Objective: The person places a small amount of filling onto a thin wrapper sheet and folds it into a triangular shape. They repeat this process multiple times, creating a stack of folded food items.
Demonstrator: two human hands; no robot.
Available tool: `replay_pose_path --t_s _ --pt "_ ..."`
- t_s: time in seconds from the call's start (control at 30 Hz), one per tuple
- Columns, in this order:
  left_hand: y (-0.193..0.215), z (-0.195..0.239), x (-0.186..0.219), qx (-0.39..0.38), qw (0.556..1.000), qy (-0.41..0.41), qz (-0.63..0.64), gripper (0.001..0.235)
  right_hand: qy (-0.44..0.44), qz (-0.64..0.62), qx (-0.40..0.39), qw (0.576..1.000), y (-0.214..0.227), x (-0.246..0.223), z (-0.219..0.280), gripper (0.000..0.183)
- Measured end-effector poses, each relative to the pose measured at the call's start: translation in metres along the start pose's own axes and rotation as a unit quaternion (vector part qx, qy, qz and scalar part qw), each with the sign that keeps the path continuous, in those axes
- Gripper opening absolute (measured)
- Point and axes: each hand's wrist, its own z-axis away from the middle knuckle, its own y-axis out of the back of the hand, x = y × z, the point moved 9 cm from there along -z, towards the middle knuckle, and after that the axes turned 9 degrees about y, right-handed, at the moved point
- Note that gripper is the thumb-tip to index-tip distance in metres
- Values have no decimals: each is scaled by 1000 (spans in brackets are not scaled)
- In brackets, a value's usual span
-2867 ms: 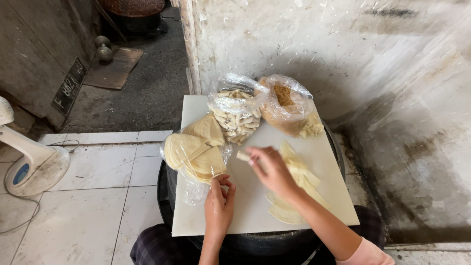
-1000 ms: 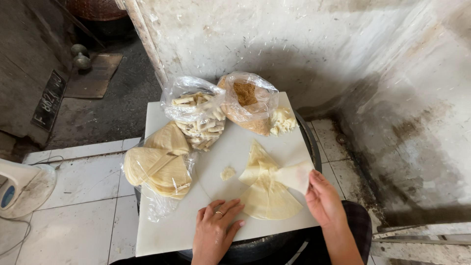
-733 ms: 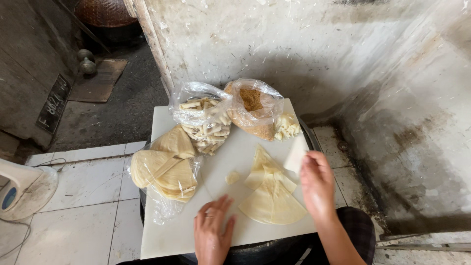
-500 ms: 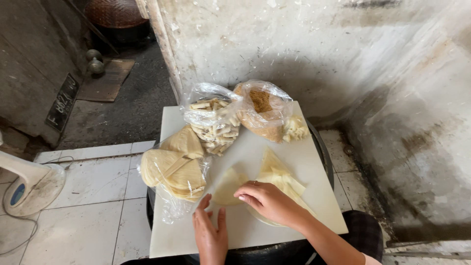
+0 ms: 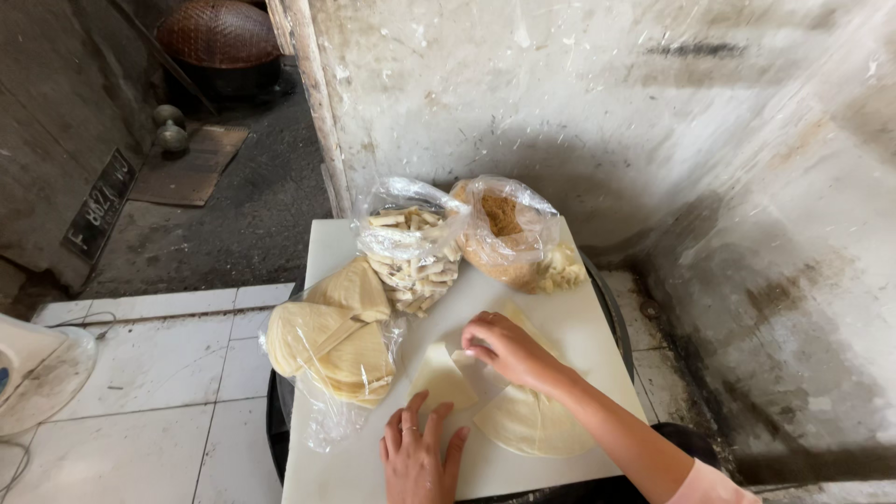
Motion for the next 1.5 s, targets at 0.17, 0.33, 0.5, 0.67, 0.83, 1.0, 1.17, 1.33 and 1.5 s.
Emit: replay_pose_path --t_s 0.17,0.33,0.5,0.67,0.83,1.0,1.17,1.33,1.5 --pt "-17 2 -10 -48 999 10 10 43 -42 -62 206 976 93 42 -3 8" --pt "-15 8 -11 3 999 -18 30 44 -76 116 298 944 177 73 -43 7" --pt "-20 8 -16 37 998 -29 30 45 -164 154 262 939 170 102 -85 9" --pt "-29 9 -17 27 999 -35 24 43 -228 140 243 932 153 139 -103 10" --pt "-29 9 -16 23 999 -36 22 42 -238 79 224 942 137 177 -114 12" --pt "-17 -1 -28 45 996 -9 82 51 -209 -148 253 933 138 199 -108 16" --pt "-8 -18 -56 9 985 87 152 47 -236 -214 244 916 148 189 -83 16" --pt "-2 -30 -61 -27 965 172 197 41 -213 -207 246 923 159 154 -58 16" --pt "18 -37 -34 22 991 74 108 23 -187 -229 239 925 136 112 -16 18"
